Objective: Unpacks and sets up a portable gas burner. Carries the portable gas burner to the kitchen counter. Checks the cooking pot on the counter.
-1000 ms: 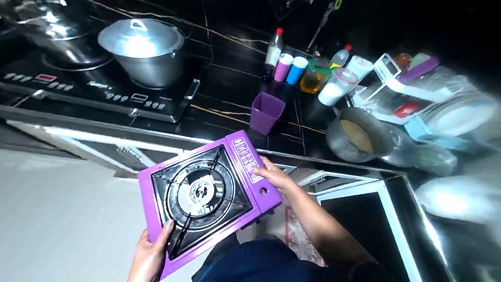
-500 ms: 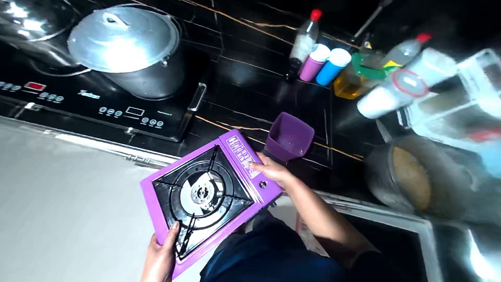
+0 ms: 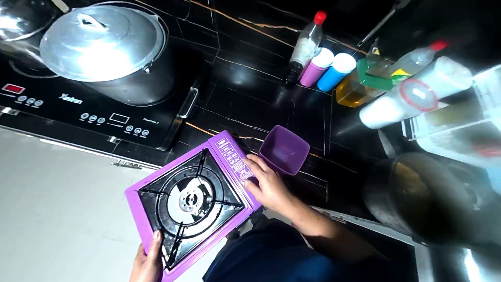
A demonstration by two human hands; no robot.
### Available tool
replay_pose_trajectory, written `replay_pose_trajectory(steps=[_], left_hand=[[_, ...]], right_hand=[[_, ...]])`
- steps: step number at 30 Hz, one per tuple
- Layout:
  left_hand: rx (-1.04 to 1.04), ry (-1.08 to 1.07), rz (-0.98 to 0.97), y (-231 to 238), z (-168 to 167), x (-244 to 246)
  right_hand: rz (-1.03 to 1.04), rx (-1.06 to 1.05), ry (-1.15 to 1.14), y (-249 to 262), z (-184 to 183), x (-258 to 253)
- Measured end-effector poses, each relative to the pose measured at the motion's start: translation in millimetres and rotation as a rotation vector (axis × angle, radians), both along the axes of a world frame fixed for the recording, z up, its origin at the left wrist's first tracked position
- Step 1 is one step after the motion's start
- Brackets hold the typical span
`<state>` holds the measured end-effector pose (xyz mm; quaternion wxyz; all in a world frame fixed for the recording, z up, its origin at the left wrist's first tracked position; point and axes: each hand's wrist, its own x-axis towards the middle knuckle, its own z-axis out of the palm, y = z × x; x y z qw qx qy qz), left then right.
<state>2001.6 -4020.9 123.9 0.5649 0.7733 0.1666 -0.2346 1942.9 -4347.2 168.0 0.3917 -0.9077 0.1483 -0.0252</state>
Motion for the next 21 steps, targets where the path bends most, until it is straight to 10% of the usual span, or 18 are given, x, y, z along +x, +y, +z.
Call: replay_pose_trajectory(steps=[2, 7, 21], left_hand=[[-0.011, -0.011, 0.006, -3.6, -1.9, 0.9], [-0.003, -0.03, -0.028, -16.1, -4.2, 9.7], [-0.099, -0.07, -0.001, -87.8, 4.2, 26.6]], right_hand=[[-0.055, -0.212, -0.248, 1.5, 12.6, -16.8], [-0.241, -0.497, 0.102, -26.5, 22.7, -33.4], [-0.537, -0.492, 0.222, -152.1, 18.6, -58.0]])
